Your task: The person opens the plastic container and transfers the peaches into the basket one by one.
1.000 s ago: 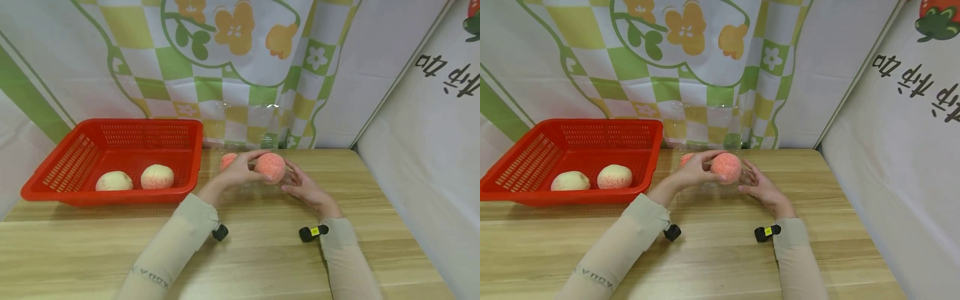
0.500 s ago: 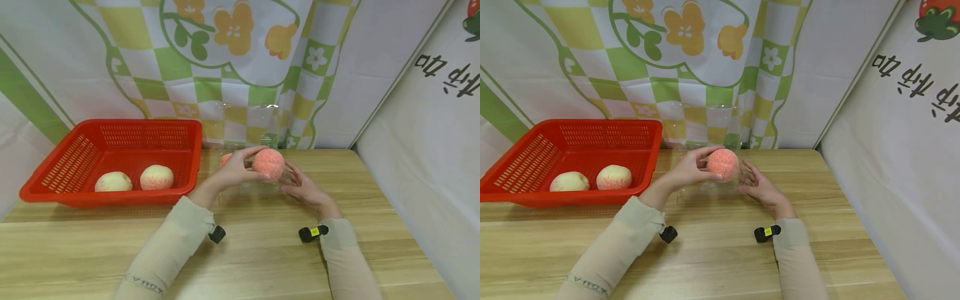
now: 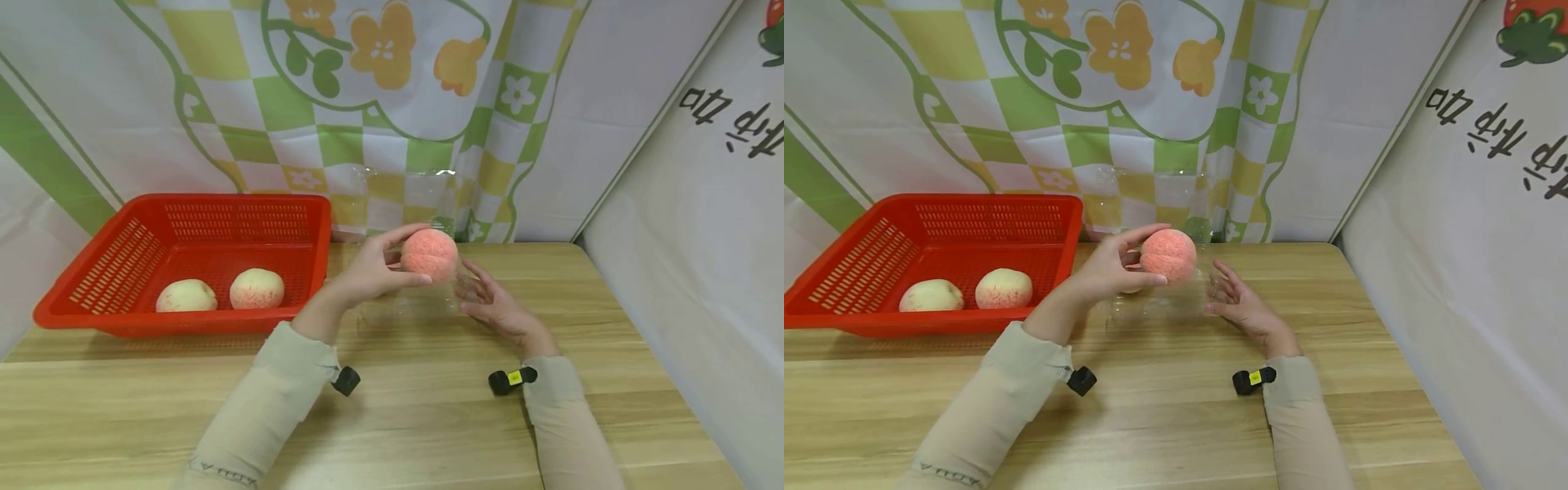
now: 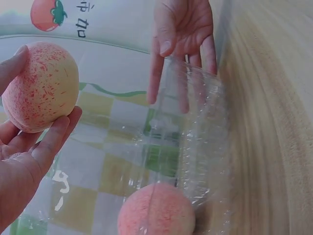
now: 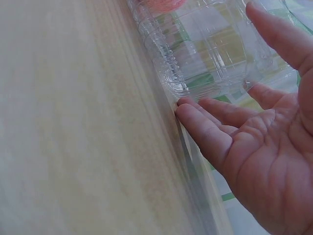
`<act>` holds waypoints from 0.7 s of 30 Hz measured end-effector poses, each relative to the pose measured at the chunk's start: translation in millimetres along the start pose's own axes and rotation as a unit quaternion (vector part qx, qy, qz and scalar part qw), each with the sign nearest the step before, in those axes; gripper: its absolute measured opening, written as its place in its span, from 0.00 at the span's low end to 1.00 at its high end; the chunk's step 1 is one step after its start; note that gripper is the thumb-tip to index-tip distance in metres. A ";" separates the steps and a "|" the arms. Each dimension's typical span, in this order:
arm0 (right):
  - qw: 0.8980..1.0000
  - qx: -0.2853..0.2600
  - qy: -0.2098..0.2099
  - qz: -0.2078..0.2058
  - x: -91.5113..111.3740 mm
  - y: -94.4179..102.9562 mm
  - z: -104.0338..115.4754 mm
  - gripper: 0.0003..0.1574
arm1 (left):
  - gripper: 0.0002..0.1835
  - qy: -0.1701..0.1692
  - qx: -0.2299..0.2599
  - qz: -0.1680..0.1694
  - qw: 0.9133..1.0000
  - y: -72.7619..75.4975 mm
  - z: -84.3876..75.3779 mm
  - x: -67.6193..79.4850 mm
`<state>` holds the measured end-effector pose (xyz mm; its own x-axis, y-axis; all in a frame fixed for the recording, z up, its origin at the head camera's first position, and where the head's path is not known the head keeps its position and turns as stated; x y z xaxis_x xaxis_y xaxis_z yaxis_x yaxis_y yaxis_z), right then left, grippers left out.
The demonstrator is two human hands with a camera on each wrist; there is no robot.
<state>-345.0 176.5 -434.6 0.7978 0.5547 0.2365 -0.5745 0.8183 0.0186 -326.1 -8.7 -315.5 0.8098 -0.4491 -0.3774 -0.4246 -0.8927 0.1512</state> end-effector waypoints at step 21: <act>1.000 -0.003 -0.010 -0.003 0.6 -1.2 -0.4 0.57 | 0.42 0.001 -0.021 -0.036 0.999 39.6 -22.9 20.5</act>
Point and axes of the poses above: each hand's wrist, its own x-axis away from the middle knuckle, its own y-axis out of the back of the hand, z = x × y, the point moved 9 cm from there along -x, towards the middle knuckle, and after that the axes turned 11 degrees about -y, right-handed, at the moved point
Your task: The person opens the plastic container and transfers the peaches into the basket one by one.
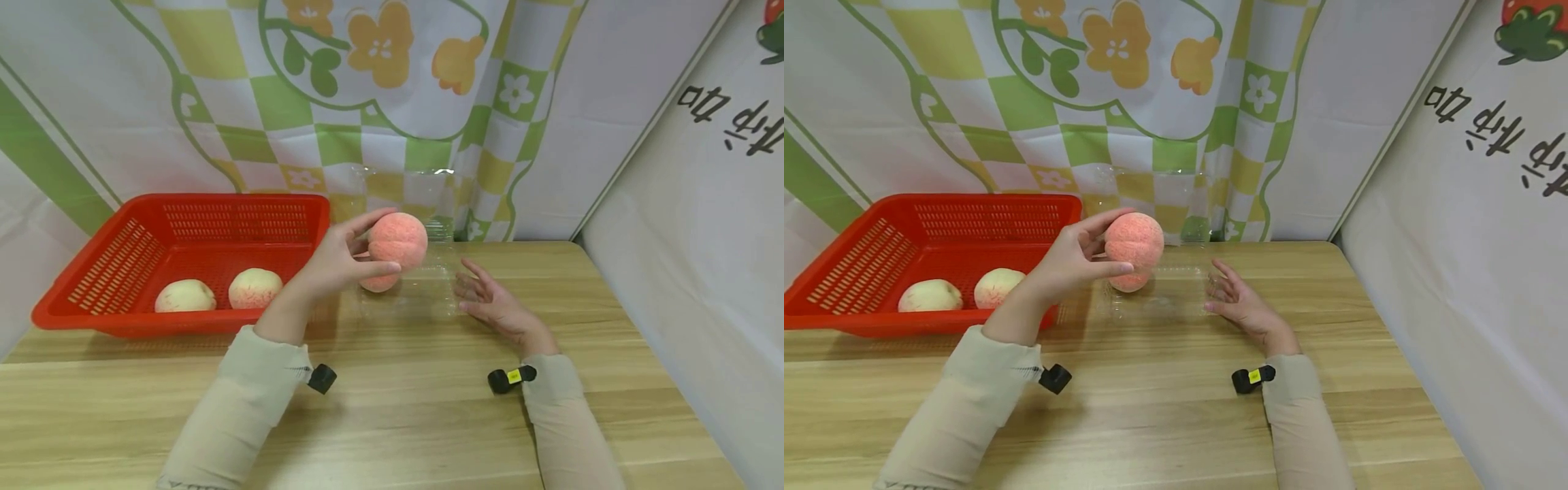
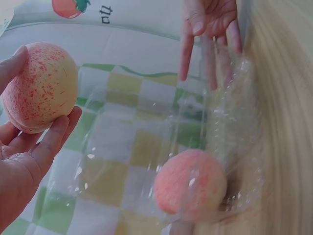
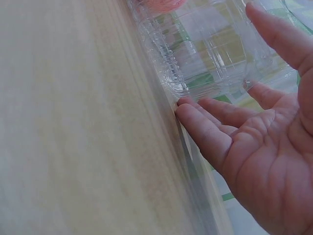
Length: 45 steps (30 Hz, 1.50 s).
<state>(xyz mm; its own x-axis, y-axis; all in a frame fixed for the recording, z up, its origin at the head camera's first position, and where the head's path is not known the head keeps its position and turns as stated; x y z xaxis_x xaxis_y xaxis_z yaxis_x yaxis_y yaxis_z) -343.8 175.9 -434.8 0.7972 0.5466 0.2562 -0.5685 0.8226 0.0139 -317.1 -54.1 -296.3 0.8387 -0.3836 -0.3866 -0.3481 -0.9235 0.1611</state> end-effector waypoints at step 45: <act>1.000 0.001 0.005 0.000 0.1 1.1 -0.6 0.57 | 0.47 0.157 -0.279 -0.117 0.940 199.9 3.7 103.2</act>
Point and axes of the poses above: each hand's wrist, its own x-axis away from the middle knuckle, its own y-axis out of the back of the hand, z = x × y, the point moved 9 cm from there along -x, towards the middle knuckle, and after that the axes turned 11 degrees about -y, right-handed, at the moved point
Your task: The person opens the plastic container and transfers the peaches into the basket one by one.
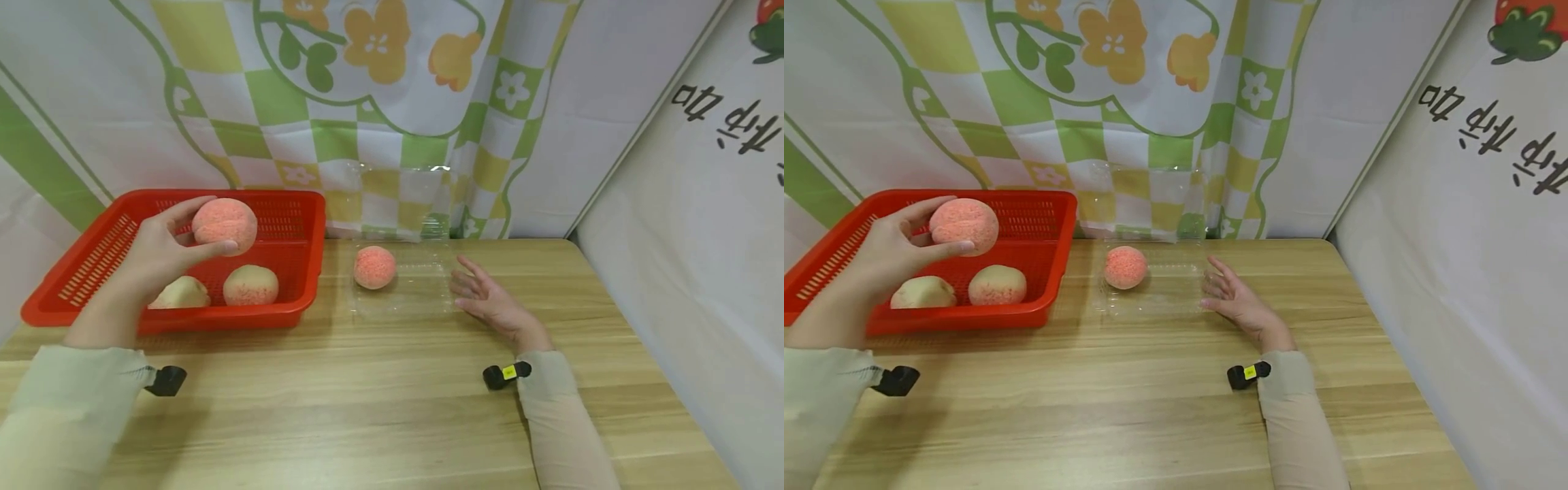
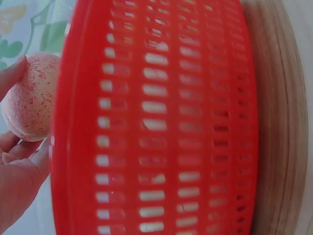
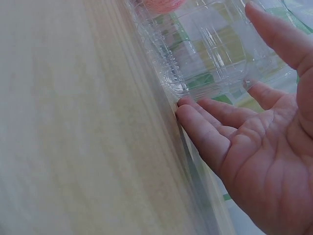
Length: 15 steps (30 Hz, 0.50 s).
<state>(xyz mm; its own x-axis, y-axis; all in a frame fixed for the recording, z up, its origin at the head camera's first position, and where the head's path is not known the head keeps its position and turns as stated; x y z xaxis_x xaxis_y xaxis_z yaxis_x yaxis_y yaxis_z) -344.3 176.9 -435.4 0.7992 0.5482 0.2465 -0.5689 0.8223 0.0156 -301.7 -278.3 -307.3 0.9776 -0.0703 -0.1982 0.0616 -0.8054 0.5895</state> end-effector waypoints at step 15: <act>1.000 0.005 -0.003 0.007 -0.7 -0.4 -0.3 0.58 | 0.48 0.001 -0.055 0.049 0.997 4.9 28.8 -13.1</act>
Point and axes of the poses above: each hand's wrist, its own x-axis away from the middle knuckle, its own y-axis out of the back of the hand, z = x × y, the point moved 9 cm from there along -x, towards the middle knuckle, and after that the axes turned 11 degrees about -y, right-handed, at the moved point
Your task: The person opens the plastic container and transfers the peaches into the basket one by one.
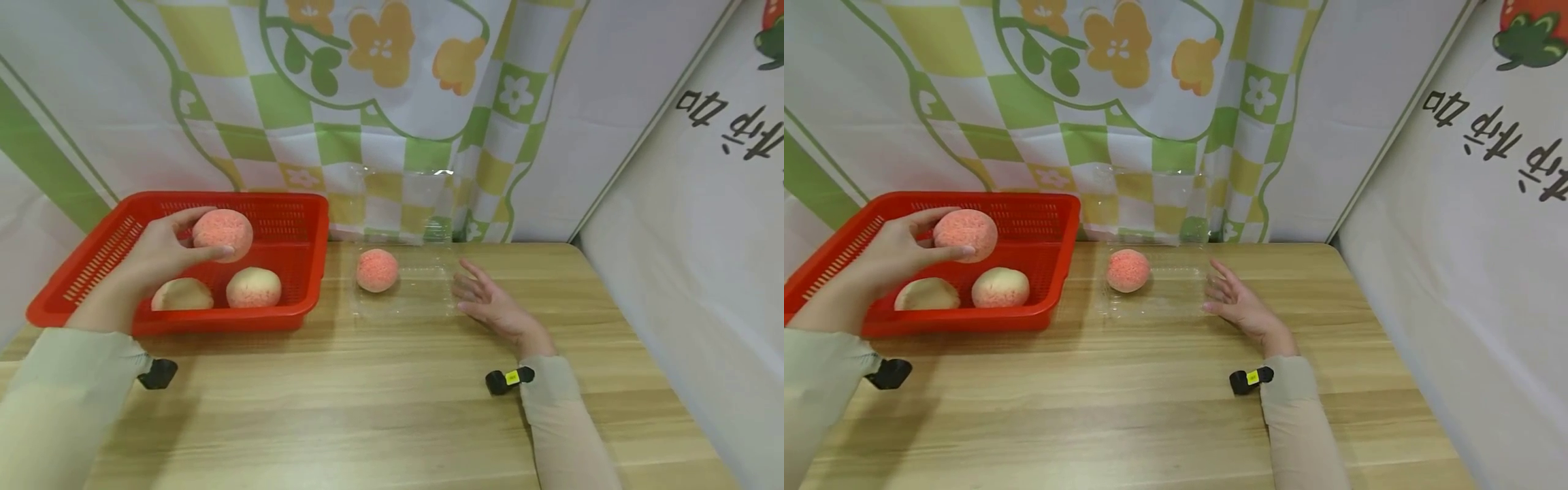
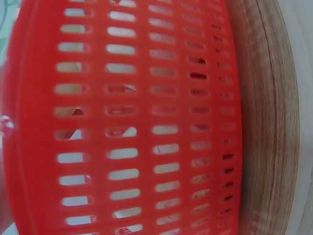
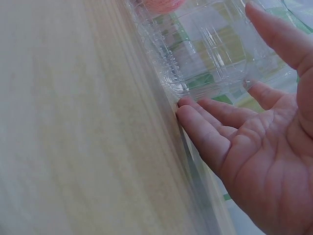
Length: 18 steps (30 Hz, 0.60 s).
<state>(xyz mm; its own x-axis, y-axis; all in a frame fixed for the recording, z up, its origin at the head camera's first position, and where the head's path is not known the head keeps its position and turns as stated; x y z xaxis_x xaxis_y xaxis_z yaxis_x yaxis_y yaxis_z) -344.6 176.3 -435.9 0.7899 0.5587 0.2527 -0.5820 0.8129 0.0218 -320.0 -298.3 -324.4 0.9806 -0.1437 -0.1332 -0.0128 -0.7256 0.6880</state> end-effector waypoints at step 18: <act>1.000 -0.002 0.018 0.004 -0.1 0.7 -0.1 0.58 | 0.55 0.029 -0.042 0.055 0.997 -16.0 32.8 -17.5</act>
<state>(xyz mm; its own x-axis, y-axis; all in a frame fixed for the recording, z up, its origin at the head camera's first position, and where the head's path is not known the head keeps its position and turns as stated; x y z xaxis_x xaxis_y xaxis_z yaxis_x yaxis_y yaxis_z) -345.1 176.8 -436.0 0.7917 0.5707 0.2181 -0.5875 0.8091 0.0152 -343.4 -306.2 -356.4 0.9839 -0.1783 -0.0151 -0.1061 -0.6488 0.7536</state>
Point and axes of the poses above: each hand's wrist, its own x-axis away from the middle knuckle, its own y-axis out of the back of the hand, z = x × y, the point moved 9 cm from there along -x, towards the middle knuckle, and after that the axes turned 11 degrees about -y, right-handed, at the moved point
